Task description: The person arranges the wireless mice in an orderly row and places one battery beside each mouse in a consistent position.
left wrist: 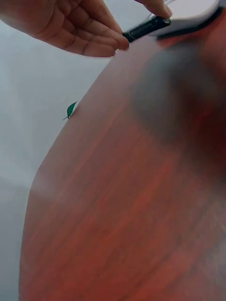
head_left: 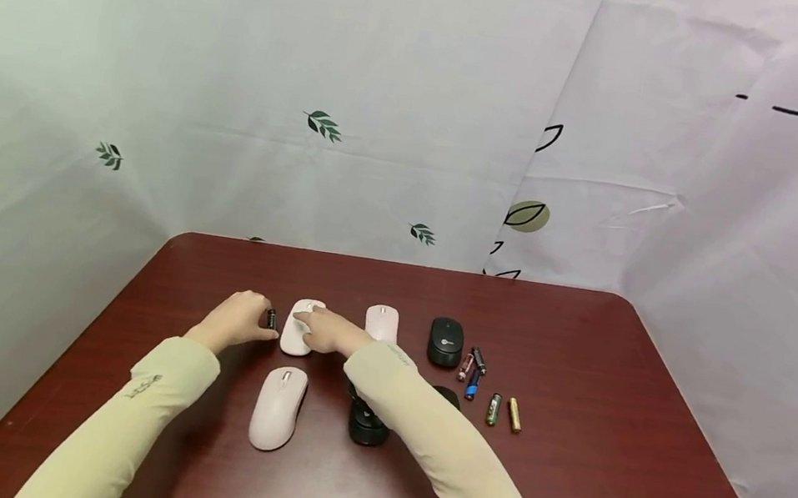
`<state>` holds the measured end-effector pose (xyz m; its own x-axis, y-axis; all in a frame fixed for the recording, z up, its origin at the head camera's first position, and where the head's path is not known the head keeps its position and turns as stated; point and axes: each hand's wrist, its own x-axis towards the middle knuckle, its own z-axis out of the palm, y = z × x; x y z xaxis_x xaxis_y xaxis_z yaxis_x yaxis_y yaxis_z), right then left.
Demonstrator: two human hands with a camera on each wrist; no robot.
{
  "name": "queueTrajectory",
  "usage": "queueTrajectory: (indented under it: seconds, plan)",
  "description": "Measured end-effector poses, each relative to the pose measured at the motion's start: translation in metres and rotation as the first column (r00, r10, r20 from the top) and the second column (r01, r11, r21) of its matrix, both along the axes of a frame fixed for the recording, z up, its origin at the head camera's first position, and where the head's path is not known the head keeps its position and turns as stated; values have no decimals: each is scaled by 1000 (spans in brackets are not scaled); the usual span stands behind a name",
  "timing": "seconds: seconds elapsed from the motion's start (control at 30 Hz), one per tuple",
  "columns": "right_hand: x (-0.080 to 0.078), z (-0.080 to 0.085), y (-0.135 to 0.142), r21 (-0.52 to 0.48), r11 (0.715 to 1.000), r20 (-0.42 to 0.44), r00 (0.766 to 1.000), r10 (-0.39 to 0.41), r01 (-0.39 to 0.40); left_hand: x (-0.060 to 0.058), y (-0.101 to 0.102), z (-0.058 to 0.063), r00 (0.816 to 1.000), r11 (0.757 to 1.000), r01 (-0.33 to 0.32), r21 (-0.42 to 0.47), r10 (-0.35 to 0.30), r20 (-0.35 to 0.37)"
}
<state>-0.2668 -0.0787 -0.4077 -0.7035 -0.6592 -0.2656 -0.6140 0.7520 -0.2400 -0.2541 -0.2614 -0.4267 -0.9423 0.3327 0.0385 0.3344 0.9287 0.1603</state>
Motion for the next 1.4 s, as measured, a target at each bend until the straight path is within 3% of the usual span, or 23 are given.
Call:
queueTrajectory:
  seconds: [0.13, 0.23, 0.5, 0.73, 0.93, 1.13, 1.4]
  plan:
    - [-2, 0, -6, 62, 997, -1, 999, -43, 43, -8, 5, 4, 999, 1000, 14, -26, -12, 47]
    - [-3, 1, -7, 102, 994, -27, 999, -27, 30, -14, 9, 7, 998, 999, 24, -44, -22, 57]
    - [-10, 2, -2, 116, 993, -27, 999, -29, 32, -25, 19, 10, 997, 997, 50, -52, -47, 61]
    - [-6, -3, -3, 98, 993, 32, 997, -65, 62, -25, 24, 0, 995, 997, 68, -44, -65, 73]
    - [1, -2, -8, 79, 996, 10, 999, -41, 40, -26, 21, -3, 994, 995, 97, -34, -96, 48]
    - [3, 2, -12, 95, 995, -37, 999, -13, 16, -29, 16, -3, 995, 998, 60, -10, -59, 75]
    - [1, 2, -14, 112, 994, -11, 1000, -3, 4, -27, 14, -5, 991, 999, 36, 41, -41, 126]
